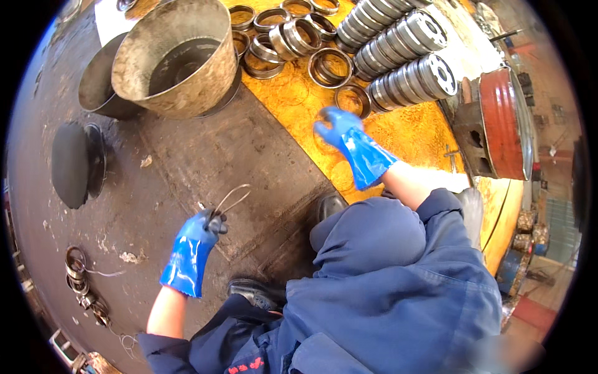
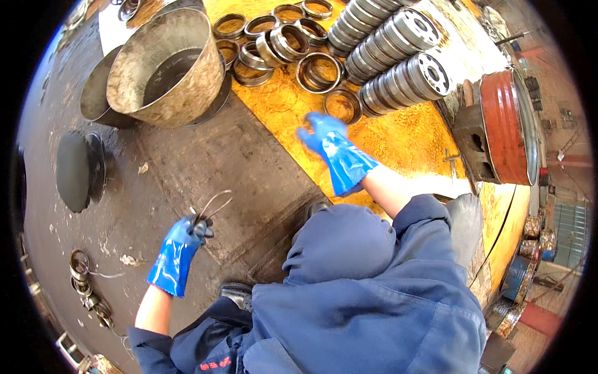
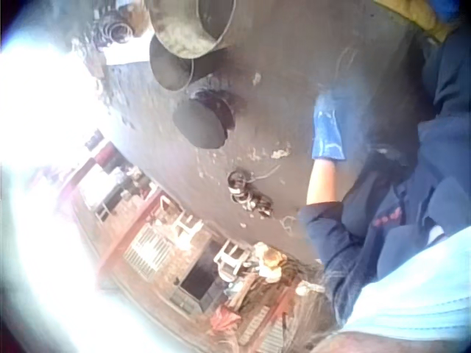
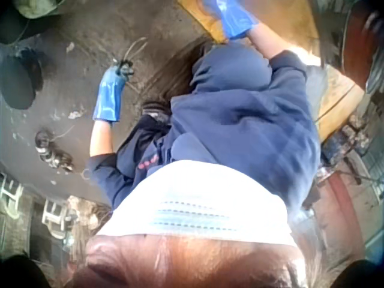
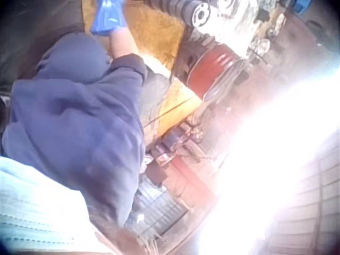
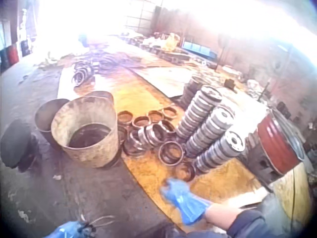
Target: The person is assembling metal parts, specifically threading a wire through metal rings. They are sitting on the floor in a workshop environment, handling the parts with gloved hands.
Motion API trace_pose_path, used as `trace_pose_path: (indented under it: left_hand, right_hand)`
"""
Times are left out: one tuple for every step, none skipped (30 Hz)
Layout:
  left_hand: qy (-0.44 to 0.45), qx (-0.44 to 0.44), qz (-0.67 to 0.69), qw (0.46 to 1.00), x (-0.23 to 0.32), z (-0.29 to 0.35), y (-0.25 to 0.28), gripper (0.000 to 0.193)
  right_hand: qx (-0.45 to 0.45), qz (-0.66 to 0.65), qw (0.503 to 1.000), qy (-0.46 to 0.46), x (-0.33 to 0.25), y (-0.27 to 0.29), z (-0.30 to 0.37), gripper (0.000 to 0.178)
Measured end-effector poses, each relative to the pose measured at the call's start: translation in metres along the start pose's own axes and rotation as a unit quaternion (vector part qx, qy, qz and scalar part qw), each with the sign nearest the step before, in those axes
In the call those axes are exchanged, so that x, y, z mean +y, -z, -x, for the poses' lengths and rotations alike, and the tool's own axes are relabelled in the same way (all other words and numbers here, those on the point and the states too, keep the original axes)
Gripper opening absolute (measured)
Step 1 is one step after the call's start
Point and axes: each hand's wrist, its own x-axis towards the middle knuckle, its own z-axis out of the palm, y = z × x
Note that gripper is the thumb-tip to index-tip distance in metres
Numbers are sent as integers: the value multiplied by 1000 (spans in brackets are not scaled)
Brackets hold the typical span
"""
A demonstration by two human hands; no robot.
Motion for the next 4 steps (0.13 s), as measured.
trace_pose_path:
  left_hand:
    - [26, 6, 64, 998, -32, -5, -6, 29]
    - [68, -16, 91, 993, -50, -6, -6, 29]
    - [104, -42, 117, 987, -58, -11, -4, 30]
    - [117, -73, 131, 982, -64, -20, -1, 35]
  right_hand:
    - [62, 76, 995, 1, 30, -6, -13, 57]
    - [40, 130, 990, -28, 34, 8, -17, 58]
    - [38, 176, 983, -28, 49, 10, -26, 65]
    - [98, 226, 966, 73, 76, 3, -37, 70]
